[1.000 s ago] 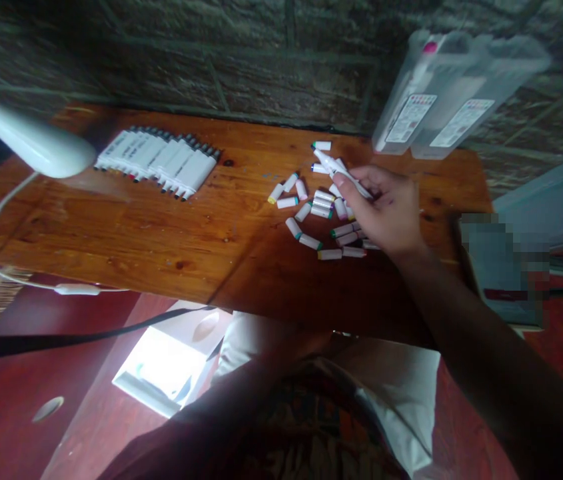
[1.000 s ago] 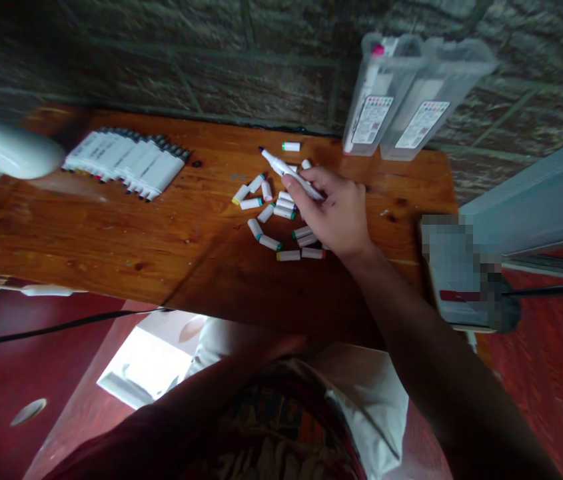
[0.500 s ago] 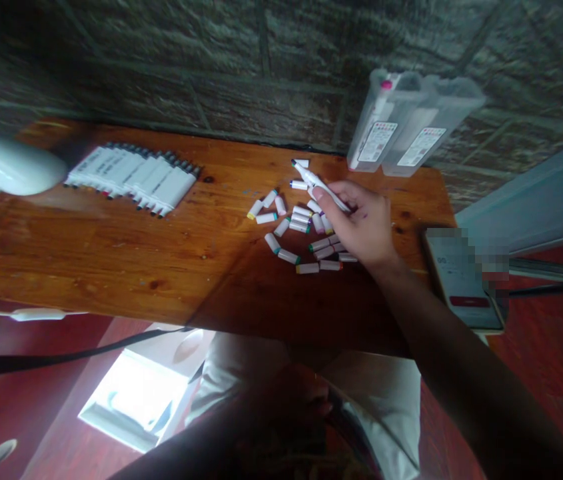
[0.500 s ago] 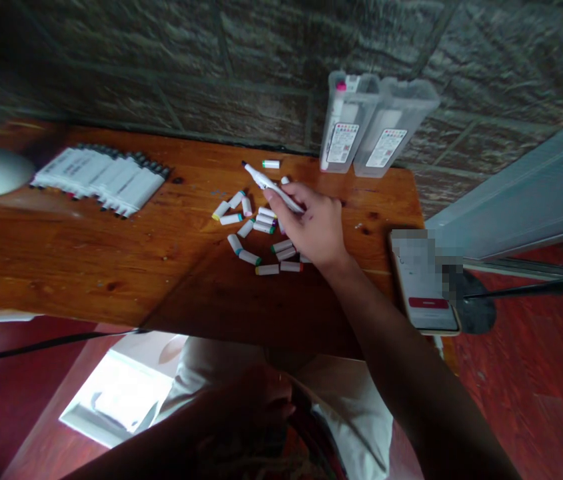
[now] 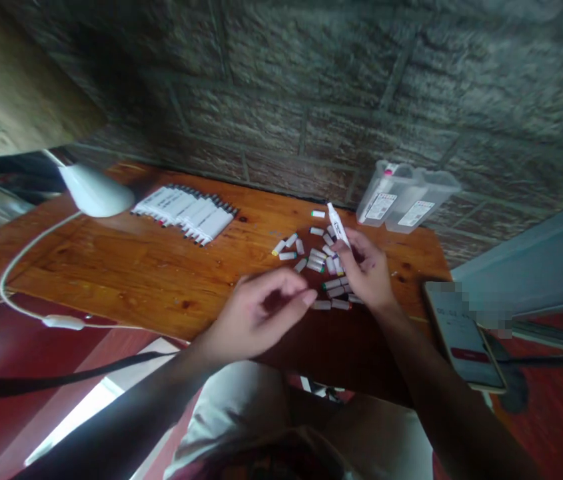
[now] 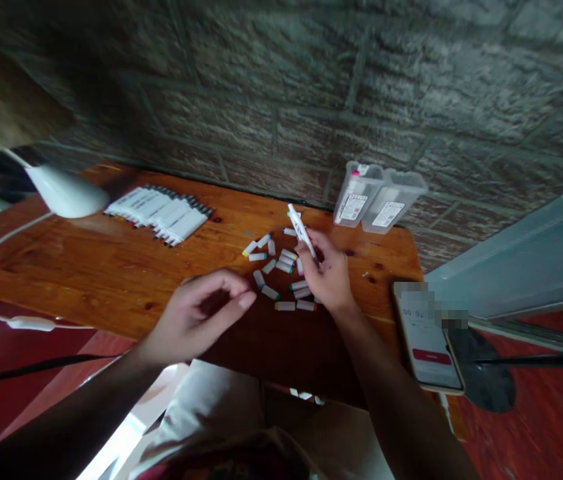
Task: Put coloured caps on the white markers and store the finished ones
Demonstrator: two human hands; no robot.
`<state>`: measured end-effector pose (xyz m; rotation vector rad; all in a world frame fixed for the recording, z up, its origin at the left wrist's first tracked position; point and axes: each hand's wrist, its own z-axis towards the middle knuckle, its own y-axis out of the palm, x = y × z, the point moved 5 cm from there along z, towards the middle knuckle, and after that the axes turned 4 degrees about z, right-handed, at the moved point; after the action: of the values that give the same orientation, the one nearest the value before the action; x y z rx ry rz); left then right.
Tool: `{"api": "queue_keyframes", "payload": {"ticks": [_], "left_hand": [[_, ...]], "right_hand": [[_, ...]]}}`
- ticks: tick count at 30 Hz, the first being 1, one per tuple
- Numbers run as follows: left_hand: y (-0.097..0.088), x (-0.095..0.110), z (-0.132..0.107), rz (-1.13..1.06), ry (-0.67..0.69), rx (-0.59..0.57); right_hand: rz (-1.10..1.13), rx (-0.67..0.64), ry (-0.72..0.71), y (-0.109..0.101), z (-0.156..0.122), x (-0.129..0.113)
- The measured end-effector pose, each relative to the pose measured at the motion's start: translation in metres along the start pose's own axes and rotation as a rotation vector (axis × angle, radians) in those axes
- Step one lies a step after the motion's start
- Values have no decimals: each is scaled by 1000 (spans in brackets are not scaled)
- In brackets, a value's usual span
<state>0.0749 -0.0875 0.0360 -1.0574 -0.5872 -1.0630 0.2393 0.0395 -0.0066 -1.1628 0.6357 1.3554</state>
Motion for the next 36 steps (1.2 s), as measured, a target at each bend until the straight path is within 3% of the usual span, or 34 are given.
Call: {"api": "queue_keyframes", "payload": {"ticks": [3,5,12,17,20,24,27,29,33,36], "left_hand": [[-7,-10,37,-18,-42,97],[-4,-18,51,-58,-62,97],[17,-46,58,-211,-149,87],[25,-45,70,-377,-125,30],[16,-38,86,-423,-116,-5],[-14,-39,113,-337,-105,-4],[-41,-59,125,-378,-186,119],[-49,-80,125,-428,-267,152],[-46,-118,112,-421,-335,223],[-37,-131,102,-461,-355,273]], "right_hand": [[142,-23,39,6,-1,-6],[197,-31,53,9,-2,-9],[182,-101,47,15,-6,-17],[108,-107,77,16,-8,-19],[120,-103,97,14,-7,-18],[172,-12,168,7,-2,-9],[177,98,242,-1,0,1],[150,124,252,-5,2,5],[6,108,160,-14,6,8],[-223,23,15,-15,7,4]]}}
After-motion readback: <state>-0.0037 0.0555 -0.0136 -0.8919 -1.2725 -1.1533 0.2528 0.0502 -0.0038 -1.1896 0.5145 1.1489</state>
